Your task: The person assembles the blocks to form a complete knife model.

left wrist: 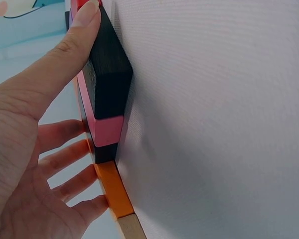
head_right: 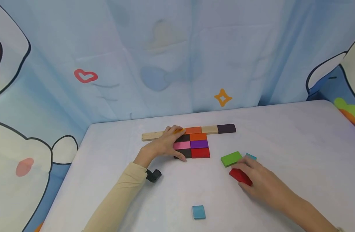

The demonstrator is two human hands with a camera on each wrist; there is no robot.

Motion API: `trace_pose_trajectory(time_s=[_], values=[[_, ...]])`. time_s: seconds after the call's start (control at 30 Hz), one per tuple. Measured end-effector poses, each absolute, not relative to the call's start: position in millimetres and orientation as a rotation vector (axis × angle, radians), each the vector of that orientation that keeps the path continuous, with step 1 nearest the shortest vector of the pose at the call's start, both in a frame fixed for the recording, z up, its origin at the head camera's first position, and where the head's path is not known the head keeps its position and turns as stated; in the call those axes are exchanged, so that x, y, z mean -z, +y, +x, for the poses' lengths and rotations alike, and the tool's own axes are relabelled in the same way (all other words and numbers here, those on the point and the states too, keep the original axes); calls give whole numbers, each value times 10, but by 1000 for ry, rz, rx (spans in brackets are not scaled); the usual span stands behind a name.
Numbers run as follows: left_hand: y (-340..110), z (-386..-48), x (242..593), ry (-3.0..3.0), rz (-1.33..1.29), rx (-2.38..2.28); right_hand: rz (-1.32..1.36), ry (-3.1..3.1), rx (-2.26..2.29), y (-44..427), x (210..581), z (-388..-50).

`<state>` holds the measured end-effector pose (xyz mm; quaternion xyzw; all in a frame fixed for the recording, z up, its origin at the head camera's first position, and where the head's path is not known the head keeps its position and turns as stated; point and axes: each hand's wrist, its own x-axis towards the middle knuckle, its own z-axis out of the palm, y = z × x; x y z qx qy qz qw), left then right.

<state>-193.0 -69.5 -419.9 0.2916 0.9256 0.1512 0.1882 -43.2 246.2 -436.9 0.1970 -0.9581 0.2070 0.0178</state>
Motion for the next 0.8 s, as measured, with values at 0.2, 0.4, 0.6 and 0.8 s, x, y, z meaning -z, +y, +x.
trace_pose_trajectory(time_s=[0.2, 0.4, 0.6, 0.8], values=[[-697, -1934, 4208, 2607, 830, -423, 546, -3075, -610, 2450, 4353, -424], [-703, -1932, 4215, 2604, 831, -441, 616, -3157, -576, 2428, 4284, -476], [-707, -1918, 4202, 2599, 829, -456, 675, -3085, -675, 2332, 4102, -696], [-690, -1925, 4211, 2608, 829, -453, 761, -2987, -684, 2254, 3984, -1181]])
